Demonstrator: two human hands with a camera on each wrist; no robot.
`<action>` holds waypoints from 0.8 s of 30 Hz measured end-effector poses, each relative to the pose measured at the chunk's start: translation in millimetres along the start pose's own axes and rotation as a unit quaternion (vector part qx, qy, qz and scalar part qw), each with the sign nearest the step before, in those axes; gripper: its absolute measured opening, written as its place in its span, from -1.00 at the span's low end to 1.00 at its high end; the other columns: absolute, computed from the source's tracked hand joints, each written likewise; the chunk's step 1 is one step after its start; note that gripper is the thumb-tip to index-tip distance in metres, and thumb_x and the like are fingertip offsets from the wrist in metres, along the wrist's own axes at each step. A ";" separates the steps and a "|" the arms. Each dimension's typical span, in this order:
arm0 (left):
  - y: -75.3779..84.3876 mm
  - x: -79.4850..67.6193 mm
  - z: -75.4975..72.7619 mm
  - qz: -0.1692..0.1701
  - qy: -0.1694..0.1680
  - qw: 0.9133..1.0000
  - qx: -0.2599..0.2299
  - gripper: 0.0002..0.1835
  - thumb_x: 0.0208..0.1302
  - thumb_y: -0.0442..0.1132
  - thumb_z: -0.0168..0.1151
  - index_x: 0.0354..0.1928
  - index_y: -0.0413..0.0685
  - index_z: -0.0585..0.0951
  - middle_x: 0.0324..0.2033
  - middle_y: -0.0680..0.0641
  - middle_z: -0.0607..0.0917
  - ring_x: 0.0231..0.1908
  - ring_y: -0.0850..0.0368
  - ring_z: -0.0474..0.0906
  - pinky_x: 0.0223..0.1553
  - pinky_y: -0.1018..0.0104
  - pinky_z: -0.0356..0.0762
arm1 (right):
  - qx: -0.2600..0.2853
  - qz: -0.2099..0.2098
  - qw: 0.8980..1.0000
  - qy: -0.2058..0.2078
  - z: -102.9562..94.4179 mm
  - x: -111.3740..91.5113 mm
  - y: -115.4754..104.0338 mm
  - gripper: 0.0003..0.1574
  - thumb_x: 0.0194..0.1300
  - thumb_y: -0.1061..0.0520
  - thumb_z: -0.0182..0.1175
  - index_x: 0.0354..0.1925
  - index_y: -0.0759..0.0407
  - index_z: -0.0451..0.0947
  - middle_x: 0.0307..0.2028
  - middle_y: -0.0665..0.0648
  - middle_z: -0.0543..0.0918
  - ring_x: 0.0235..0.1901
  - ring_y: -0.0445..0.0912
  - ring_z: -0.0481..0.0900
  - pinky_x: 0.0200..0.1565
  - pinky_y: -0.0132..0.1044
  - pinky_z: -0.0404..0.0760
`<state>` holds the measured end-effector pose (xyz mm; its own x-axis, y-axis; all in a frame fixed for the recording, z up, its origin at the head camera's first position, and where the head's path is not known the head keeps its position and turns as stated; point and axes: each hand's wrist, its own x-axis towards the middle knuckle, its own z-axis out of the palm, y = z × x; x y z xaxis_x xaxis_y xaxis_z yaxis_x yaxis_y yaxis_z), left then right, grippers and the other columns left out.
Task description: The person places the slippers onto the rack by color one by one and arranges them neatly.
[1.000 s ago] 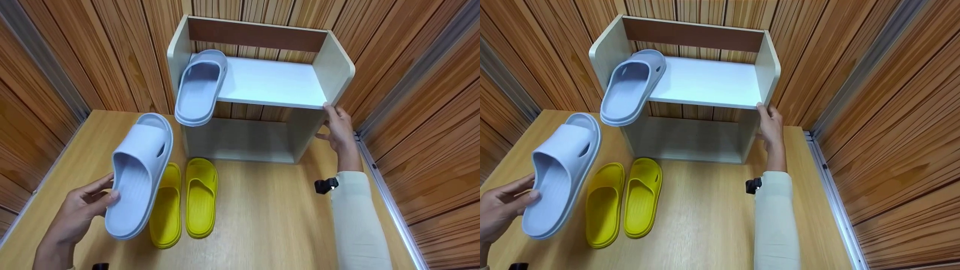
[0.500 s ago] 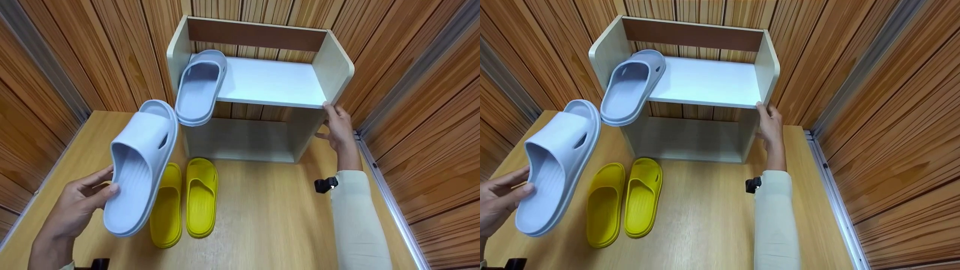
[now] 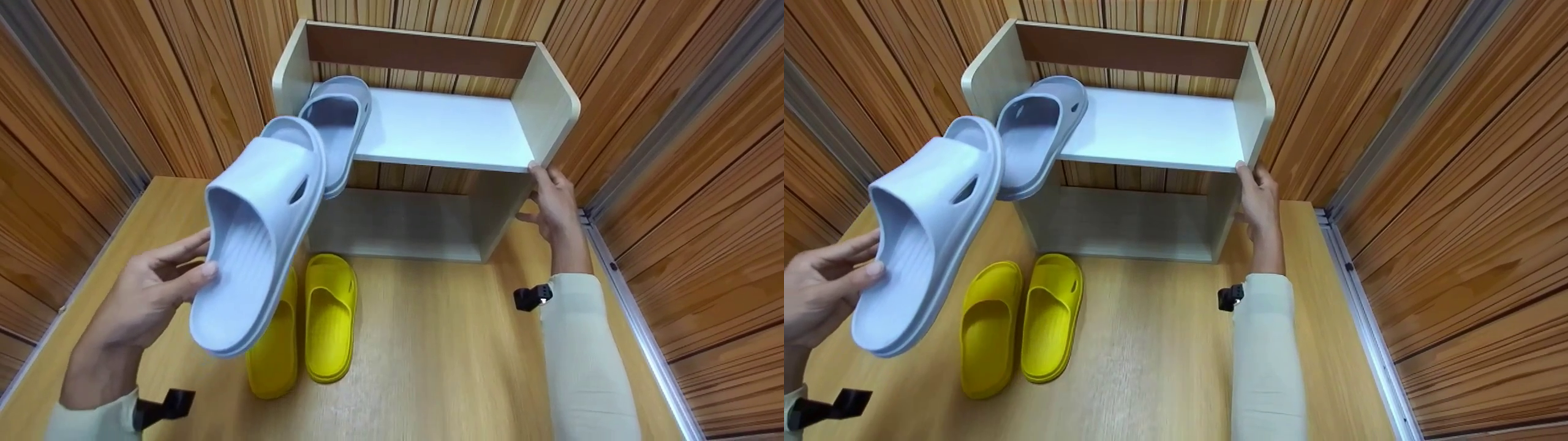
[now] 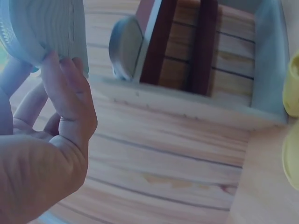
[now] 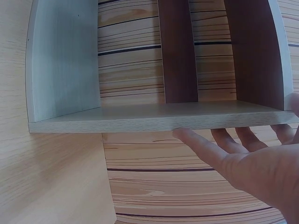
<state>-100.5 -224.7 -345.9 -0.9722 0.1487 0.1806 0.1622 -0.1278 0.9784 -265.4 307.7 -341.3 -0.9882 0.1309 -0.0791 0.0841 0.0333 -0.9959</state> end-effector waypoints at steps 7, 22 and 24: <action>15.0 22.1 23.8 -0.012 -0.048 0.999 0.021 -0.48 0.41 -0.55 0.13 0.38 -0.16 0.49 0.07 -0.24 0.67 -0.25 -0.01 0.75 -0.31 0.16 0.74 | 0.006 -0.010 1.000 0.002 2.4 2.4 3.6 -0.18 0.52 -0.27 0.02 0.57 -0.02 0.13 0.55 0.22 0.05 0.52 0.27 -0.01 0.29 0.42 0.22; 44.0 67.5 69.1 -0.053 -0.070 0.995 0.039 -0.41 0.44 -0.32 0.25 0.46 -0.16 0.37 0.14 -0.30 0.59 -0.21 -0.05 0.73 -0.33 0.22 0.73 | 0.000 0.009 1.000 -0.005 3.4 4.9 5.9 -0.10 0.52 -0.31 0.01 0.61 -0.05 -0.01 0.57 0.19 -0.01 0.53 0.24 -0.03 0.33 0.37 0.22; 48.2 73.0 72.7 -0.058 -0.069 0.995 0.042 -0.40 0.44 -0.31 0.25 0.47 -0.15 0.37 0.13 -0.31 0.57 -0.21 -0.04 0.72 -0.32 0.23 0.73 | -0.001 0.012 1.000 -0.004 4.0 5.0 5.3 -0.10 0.51 -0.31 0.01 0.61 -0.05 0.00 0.57 0.19 0.00 0.53 0.24 -0.02 0.33 0.36 0.23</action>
<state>-151.4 -148.7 -278.3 -0.9539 0.2916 0.0713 0.0686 -0.0194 0.9975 -270.4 304.6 -347.1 -0.9871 0.1228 -0.1026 0.1073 0.0328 -0.9937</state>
